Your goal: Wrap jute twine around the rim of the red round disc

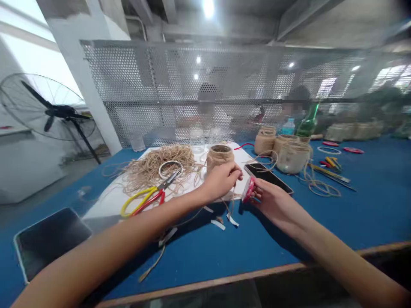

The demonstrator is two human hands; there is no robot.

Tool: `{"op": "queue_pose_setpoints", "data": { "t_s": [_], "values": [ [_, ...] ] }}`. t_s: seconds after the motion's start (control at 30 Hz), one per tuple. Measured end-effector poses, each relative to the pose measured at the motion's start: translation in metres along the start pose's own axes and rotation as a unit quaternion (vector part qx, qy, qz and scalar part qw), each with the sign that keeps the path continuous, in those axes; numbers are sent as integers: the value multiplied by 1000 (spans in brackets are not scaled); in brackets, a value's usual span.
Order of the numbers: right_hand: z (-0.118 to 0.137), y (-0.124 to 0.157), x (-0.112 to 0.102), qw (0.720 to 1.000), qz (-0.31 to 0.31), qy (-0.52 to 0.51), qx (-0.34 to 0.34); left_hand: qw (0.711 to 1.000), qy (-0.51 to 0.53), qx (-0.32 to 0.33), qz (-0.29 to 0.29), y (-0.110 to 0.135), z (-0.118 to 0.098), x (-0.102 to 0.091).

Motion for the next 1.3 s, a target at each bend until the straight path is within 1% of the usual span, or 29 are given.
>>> {"op": "queue_pose_setpoints", "data": {
  "t_s": [0.1, 0.17, 0.23, 0.3, 0.4, 0.53, 0.67, 0.8, 1.1, 1.3],
  "values": [
    [5, 3, 6, 999, -1, -5, -34, 1000, 5, 17, -14, 13, -13, -12],
    [10, 6, 14, 998, 1, -8, -69, 999, -29, 43, -14, 24, -26, -21],
    [16, 8, 26, 994, 7, -8, -109, 995, -66, 60, -52, 37, -37, -38],
    [19, 10, 41, 990, 17, -1, -141, 992, -85, 64, -70, 51, -43, -51],
    [22, 9, 66, 982, 30, 19, -187, 987, -95, 64, -109, 70, -44, -68],
    [17, 7, 95, 975, 47, 25, -217, 973, -120, 92, -177, 90, -44, -84],
    [12, 8, 108, 972, 48, 35, -228, 955, -181, 130, -196, 99, -49, -86],
    [13, 10, 109, 968, 48, 51, -243, 946, -207, 149, -201, 100, -52, -85],
    [15, 10, 107, 964, 32, 59, -258, 948, -213, 137, -195, 98, -51, -81],
    [13, 9, 106, 968, 30, 62, -243, 942, -239, 143, -188, 97, -51, -78]
  ]
}}
Point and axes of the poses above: each hand's wrist, its own y-axis away from the middle knuckle, its own x-axis out of the palm, z = x × y, the point moved 8 cm from there along -y, towards the middle knuckle
